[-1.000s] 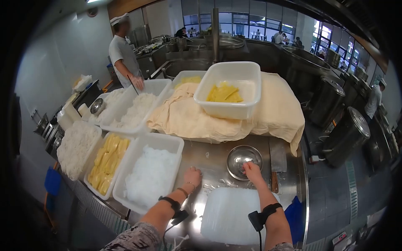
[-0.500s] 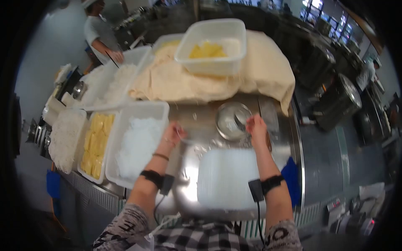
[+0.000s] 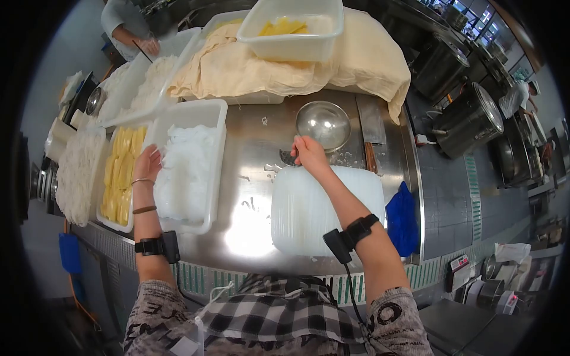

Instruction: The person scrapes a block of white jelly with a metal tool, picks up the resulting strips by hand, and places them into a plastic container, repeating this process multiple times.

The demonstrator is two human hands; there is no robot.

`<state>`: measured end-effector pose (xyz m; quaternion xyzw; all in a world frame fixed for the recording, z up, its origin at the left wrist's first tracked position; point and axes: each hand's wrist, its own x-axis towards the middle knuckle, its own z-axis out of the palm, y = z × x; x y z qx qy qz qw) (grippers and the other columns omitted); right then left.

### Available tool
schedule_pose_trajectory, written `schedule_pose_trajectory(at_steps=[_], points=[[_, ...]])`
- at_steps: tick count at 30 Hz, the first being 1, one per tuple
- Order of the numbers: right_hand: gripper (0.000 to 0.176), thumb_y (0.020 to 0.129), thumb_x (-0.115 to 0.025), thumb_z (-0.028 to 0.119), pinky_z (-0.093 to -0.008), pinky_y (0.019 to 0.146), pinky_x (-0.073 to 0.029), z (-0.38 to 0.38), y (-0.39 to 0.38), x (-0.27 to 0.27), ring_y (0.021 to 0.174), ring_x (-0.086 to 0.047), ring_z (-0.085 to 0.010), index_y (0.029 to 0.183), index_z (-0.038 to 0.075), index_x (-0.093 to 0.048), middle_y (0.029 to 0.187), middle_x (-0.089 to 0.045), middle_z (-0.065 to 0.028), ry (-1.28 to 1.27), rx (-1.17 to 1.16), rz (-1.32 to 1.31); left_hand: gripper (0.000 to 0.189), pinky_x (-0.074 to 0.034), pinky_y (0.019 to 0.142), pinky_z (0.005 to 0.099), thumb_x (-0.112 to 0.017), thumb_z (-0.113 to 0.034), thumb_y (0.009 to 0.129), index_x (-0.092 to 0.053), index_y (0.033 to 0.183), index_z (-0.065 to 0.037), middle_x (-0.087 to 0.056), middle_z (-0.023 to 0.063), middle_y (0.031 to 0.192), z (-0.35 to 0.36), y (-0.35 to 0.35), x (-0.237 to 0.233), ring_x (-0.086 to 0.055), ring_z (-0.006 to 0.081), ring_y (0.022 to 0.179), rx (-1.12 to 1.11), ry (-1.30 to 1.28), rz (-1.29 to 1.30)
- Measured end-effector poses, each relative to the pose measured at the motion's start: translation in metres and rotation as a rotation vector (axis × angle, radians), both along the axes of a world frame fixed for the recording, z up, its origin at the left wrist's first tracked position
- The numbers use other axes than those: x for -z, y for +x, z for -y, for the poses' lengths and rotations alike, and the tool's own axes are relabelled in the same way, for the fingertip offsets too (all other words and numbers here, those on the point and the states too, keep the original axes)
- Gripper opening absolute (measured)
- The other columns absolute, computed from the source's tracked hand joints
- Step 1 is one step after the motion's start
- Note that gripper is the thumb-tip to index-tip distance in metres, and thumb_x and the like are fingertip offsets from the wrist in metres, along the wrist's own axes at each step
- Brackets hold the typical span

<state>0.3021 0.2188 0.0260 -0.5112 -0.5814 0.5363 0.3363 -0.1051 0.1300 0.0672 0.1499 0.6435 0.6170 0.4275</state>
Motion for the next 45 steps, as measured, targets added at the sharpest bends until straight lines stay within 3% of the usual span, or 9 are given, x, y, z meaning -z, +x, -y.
schedule_pose_trajectory(at_steps=[4,6,8,12,16,22,24,29,45], points=[[0.031,0.088,-0.039,0.026,-0.0238,0.044,-0.042,0.0,-0.004,0.015,0.046,-0.048,-0.0095,0.075,0.0,-0.051,0.062,-0.054,-0.005,-0.016,0.048,0.029,0.027,-0.04,0.072,0.0244,-0.053,-0.013,0.077,-0.053,0.101,0.0,-0.055,0.0045,0.084,0.044,-0.019,0.046,-0.05,0.012,0.076,-0.15,-0.019,-0.795],[0.033,0.088,-0.039,0.026,-0.0247,0.044,-0.043,0.005,-0.002,0.023,0.046,-0.048,-0.0102,0.074,0.0,-0.052,0.062,-0.055,-0.0057,-0.06,0.057,0.001,0.02,-0.04,0.074,0.0213,-0.051,-0.007,0.079,-0.054,0.098,0.0,-0.056,0.0039,0.088,0.065,0.044,0.019,-0.051,0.0108,0.081,-0.157,0.214,-0.757],[0.032,0.089,-0.037,0.026,-0.0236,0.044,-0.041,0.012,-0.001,0.016,0.046,-0.047,-0.0094,0.075,0.001,-0.051,0.063,-0.054,-0.0053,-0.067,0.033,0.049,0.018,-0.041,0.076,0.0212,-0.048,-0.003,0.081,-0.055,0.097,-0.001,-0.057,0.0028,0.089,0.088,0.095,0.02,-0.052,0.0098,0.083,0.163,0.302,-0.574],[0.031,0.089,-0.036,0.026,-0.0228,0.044,-0.04,0.034,-0.003,0.018,0.045,-0.045,-0.009,0.077,0.001,-0.05,0.065,-0.054,-0.0054,-0.042,0.052,0.085,0.015,-0.047,0.073,0.0225,-0.051,-0.006,0.081,-0.057,0.093,-0.003,-0.06,0.0048,0.09,0.131,0.184,0.064,-0.056,0.0112,0.081,0.839,0.088,-0.331],[0.031,0.089,-0.036,0.026,-0.0229,0.044,-0.039,0.063,0.001,0.02,0.044,-0.045,-0.009,0.077,0.0,-0.05,0.065,-0.054,-0.0056,0.029,0.059,0.096,0.019,-0.046,0.071,0.0213,-0.052,-0.011,0.082,-0.053,0.098,-0.001,-0.059,0.0064,0.09,0.155,0.223,0.118,-0.056,0.0111,0.081,1.087,-0.009,-0.125],[0.03,0.089,-0.036,0.025,-0.0227,0.044,-0.038,0.103,0.001,0.021,0.044,-0.045,-0.0092,0.078,0.0,-0.05,0.066,-0.055,-0.0058,0.045,0.117,0.079,0.026,-0.045,0.051,0.0231,-0.061,-0.019,0.077,-0.044,0.089,-0.003,-0.053,0.0042,0.071,0.147,0.245,0.139,-0.053,0.0102,0.063,1.035,-0.148,0.049],[0.031,0.088,-0.039,0.024,-0.0245,0.045,-0.041,0.115,0.003,0.022,0.047,-0.048,-0.0115,0.078,-0.002,-0.051,0.065,-0.056,-0.0068,0.069,0.115,0.084,0.028,-0.044,0.048,0.0225,-0.065,-0.02,0.073,-0.043,0.081,-0.004,-0.052,0.0032,0.068,0.142,0.247,0.141,-0.052,0.0088,0.061,1.079,-0.103,-0.167],[0.03,0.088,-0.038,0.024,-0.0244,0.045,-0.041,0.154,0.007,0.017,0.046,-0.048,-0.0109,0.078,-0.002,-0.051,0.065,-0.056,-0.0061,0.072,0.132,0.089,0.044,-0.041,0.053,0.029,-0.076,-0.029,0.055,-0.043,0.071,-0.003,-0.051,0.0079,0.06,0.136,0.253,0.139,-0.049,0.0204,0.054,1.04,0.011,-0.688],[0.023,0.088,-0.039,0.018,-0.027,0.049,-0.041,0.259,0.022,0.027,0.047,-0.049,-0.0126,0.078,0.0,-0.05,0.066,-0.055,-0.0066,0.195,0.138,0.121,0.042,-0.042,0.055,0.0266,-0.077,-0.023,0.056,-0.043,0.071,-0.004,-0.052,0.0068,0.064,0.133,0.247,0.138,-0.05,0.0164,0.059,1.099,0.0,-0.746]])
